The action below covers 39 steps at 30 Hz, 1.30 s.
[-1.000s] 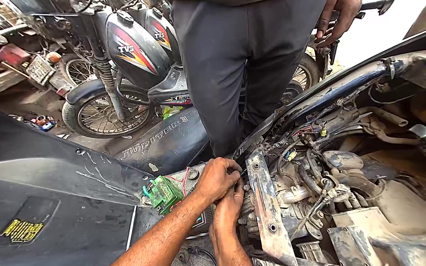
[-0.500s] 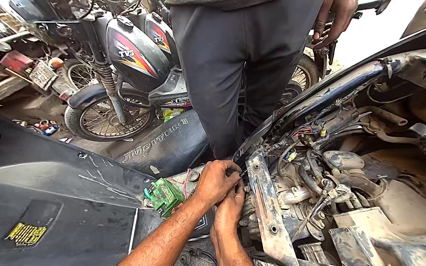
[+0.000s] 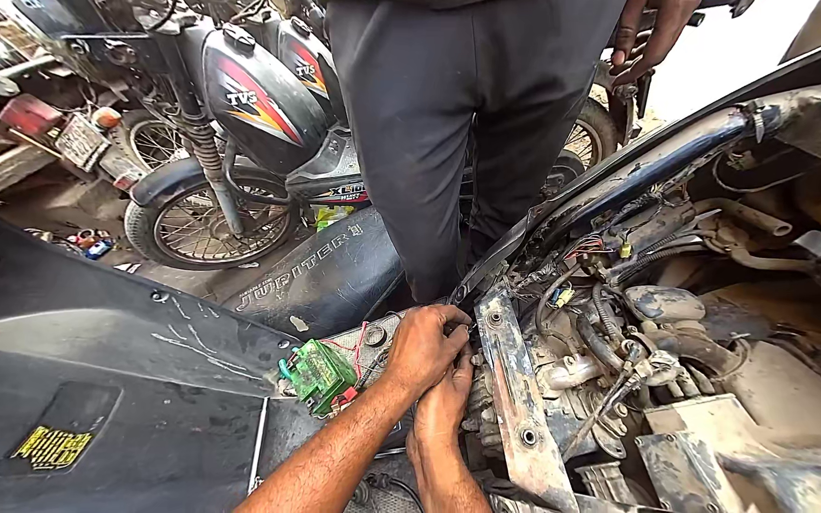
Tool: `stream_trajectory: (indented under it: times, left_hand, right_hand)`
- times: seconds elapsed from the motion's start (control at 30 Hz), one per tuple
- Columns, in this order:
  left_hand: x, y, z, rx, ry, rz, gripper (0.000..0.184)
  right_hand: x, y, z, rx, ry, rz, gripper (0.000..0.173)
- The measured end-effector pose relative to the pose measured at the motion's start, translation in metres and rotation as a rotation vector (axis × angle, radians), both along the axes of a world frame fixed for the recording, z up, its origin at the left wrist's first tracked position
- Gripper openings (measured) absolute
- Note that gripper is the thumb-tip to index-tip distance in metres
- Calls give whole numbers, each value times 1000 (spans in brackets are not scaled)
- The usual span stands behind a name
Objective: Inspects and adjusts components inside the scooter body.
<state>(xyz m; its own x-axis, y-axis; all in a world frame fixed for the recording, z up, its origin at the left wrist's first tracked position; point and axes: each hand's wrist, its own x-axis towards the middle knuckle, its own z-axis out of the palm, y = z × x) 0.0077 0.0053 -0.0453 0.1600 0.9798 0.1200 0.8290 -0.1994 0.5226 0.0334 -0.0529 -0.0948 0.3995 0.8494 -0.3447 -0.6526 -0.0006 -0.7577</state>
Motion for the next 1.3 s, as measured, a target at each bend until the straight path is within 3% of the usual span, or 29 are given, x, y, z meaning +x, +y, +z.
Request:
stream_trajectory:
  times: [0.67, 0.9, 1.2, 1.3]
  left_hand:
    - [-13, -3, 3, 7, 135, -133, 7]
    - [-18, -5, -4, 43, -81, -83, 5]
    - [-20, -5, -3, -11, 21, -110, 6]
    - [-20, -8, 3, 19, -52, -58, 5]
  right_hand:
    - [0, -1, 1, -27, 34, -13, 37]
    - [-1, 2, 1, -53, 37, -16, 40]
    - [-1, 2, 0, -12, 51, -26, 38]
    - [-1, 2, 1, -39, 36, -29, 41]
